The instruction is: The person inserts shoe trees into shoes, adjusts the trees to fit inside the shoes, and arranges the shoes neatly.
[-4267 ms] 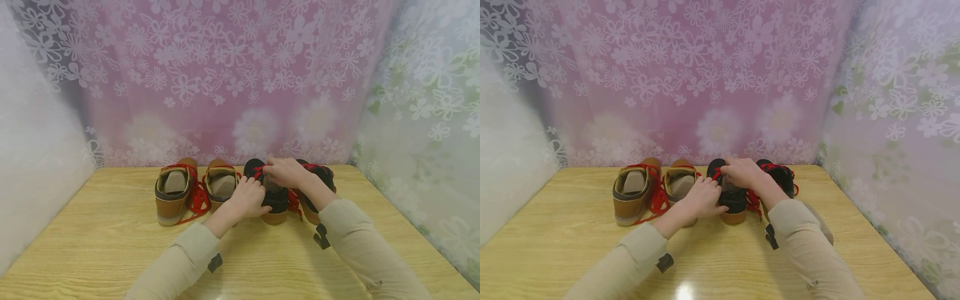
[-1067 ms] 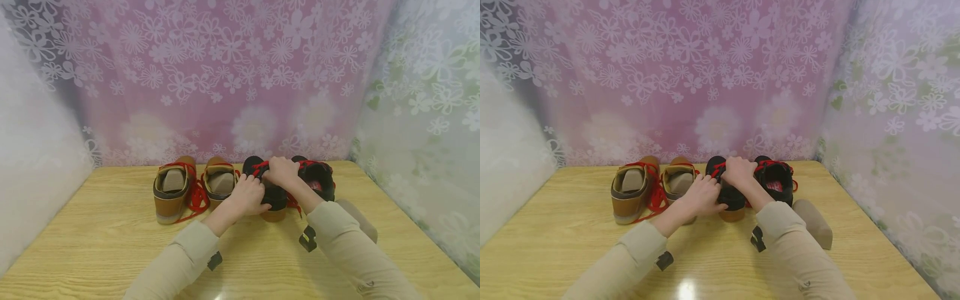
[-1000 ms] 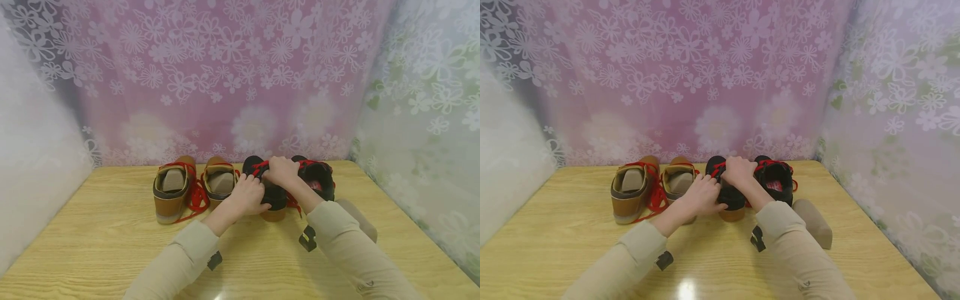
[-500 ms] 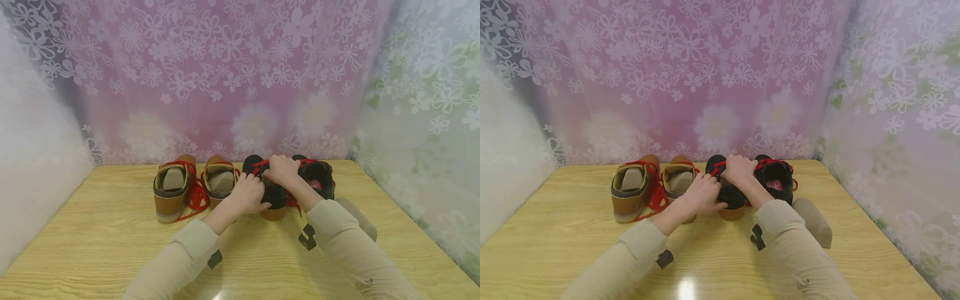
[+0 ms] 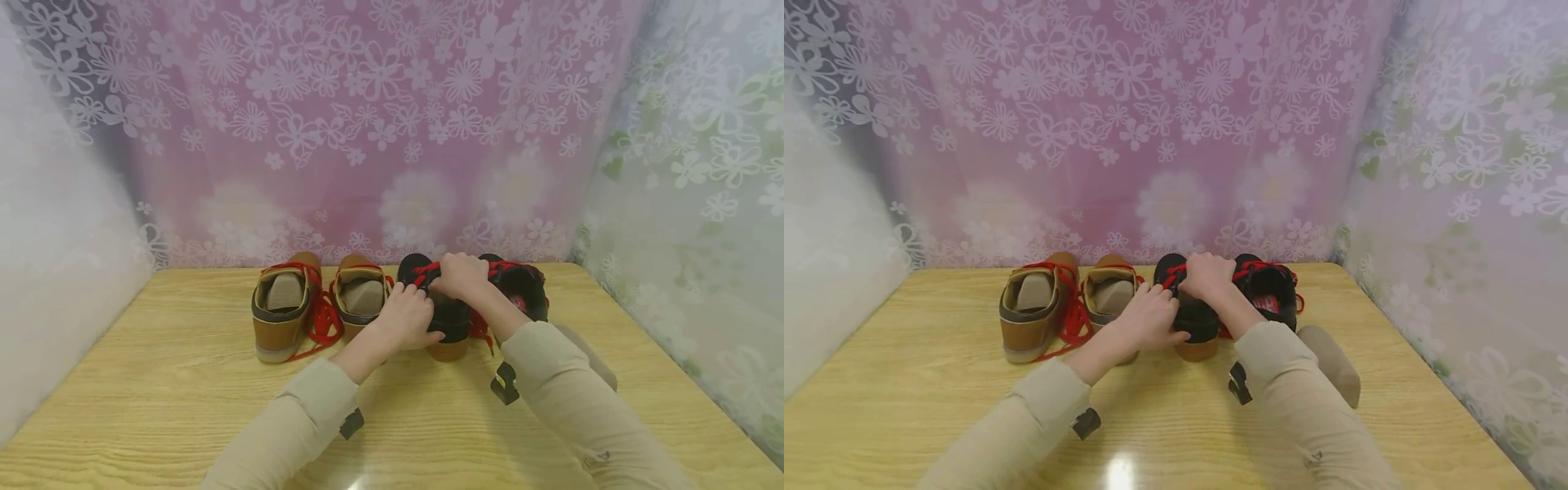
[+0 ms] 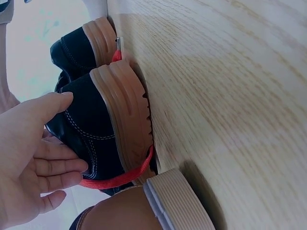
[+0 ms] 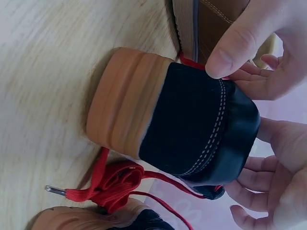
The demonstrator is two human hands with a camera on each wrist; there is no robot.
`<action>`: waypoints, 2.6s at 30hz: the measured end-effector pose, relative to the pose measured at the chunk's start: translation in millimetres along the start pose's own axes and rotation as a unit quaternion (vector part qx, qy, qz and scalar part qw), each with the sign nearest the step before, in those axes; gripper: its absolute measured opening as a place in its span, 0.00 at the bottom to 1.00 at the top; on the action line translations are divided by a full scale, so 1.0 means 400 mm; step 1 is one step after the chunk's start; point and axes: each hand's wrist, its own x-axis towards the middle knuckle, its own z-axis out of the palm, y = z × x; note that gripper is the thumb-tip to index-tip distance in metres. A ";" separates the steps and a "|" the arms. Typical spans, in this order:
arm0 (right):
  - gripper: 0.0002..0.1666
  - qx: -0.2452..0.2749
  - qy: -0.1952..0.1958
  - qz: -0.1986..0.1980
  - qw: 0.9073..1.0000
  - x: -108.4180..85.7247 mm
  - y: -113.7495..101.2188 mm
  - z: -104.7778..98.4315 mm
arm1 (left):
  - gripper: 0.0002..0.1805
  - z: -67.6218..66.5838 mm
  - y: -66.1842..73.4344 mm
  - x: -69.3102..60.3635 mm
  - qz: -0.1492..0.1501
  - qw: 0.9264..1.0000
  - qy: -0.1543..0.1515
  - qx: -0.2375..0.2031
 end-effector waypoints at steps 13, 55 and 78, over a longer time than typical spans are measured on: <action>0.21 -0.009 -0.022 -0.019 1.000 0.001 0.005 -0.013 | 0.31 -0.002 -0.003 0.001 0.002 1.000 -0.013 -0.005; 0.18 0.062 -0.085 -0.171 0.980 -0.076 0.135 -0.072 | 0.22 -0.019 0.015 0.005 -0.020 0.997 0.041 -0.063; 0.10 0.086 0.018 -0.126 0.988 -0.165 0.320 -0.101 | 0.19 -0.063 0.127 0.050 0.038 0.994 0.059 -0.084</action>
